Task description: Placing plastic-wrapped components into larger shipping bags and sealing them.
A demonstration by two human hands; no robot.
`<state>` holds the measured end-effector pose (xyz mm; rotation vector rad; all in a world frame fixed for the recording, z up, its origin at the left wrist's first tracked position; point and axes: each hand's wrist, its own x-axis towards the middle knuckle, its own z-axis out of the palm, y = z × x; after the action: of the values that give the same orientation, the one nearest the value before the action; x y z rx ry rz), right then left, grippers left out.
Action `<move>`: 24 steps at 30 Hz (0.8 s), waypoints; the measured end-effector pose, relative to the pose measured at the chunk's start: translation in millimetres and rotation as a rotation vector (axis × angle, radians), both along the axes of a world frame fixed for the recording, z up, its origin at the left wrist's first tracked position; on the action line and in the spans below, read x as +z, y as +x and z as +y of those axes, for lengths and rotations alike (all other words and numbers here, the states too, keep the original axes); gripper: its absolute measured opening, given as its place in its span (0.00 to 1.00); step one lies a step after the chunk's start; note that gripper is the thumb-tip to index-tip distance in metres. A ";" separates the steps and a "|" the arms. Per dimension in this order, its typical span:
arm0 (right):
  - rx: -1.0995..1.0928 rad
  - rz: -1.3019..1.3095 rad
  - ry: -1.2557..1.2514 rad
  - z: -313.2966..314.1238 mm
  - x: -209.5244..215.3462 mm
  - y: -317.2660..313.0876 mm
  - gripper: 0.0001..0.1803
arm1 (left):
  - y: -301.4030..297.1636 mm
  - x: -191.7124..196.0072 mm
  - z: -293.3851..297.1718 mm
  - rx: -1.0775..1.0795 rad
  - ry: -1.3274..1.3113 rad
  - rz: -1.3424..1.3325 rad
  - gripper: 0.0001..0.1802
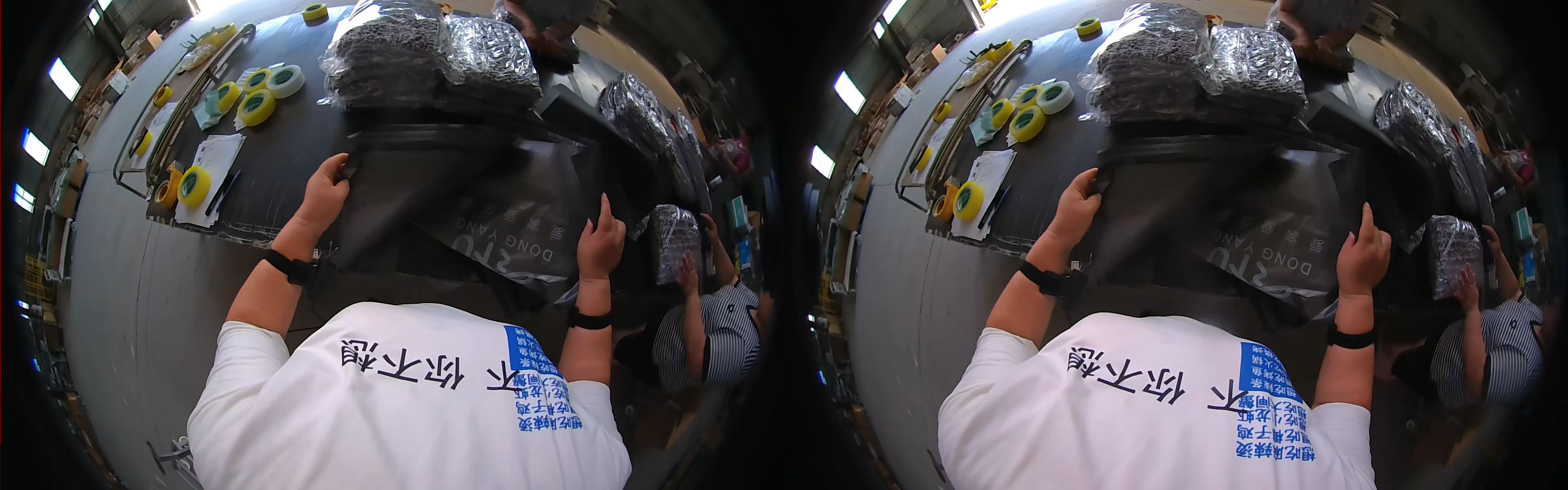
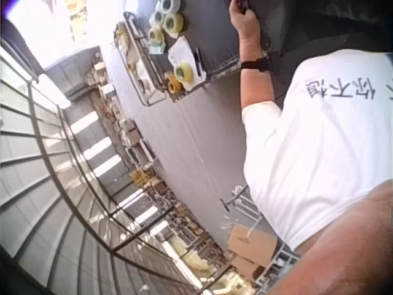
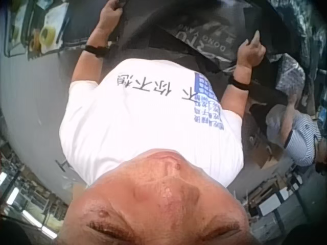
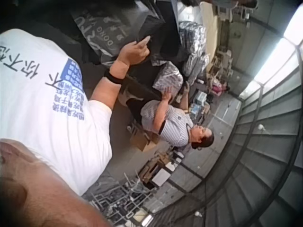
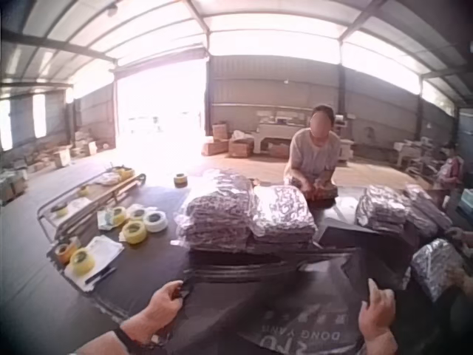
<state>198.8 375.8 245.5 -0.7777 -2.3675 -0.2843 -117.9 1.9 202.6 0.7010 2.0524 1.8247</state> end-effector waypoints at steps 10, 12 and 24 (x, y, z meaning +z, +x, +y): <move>-0.291 -0.170 -0.865 28.5 -81.0 6.3 0.40 | -20.7 -0.1 -11.3 0.314 0.177 -0.245 0.24; -0.305 -0.096 -0.756 23.7 -81.4 12.1 0.43 | -19.3 7.9 -11.8 0.280 0.073 -0.205 0.21; 0.552 -0.043 -0.366 -76.4 38.7 -23.3 0.48 | 84.4 110.8 58.7 -0.519 -0.043 0.743 0.17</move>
<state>175.5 299.4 284.2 -0.2424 -2.5947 0.3743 -33.5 60.7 313.4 1.9062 1.9848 1.3163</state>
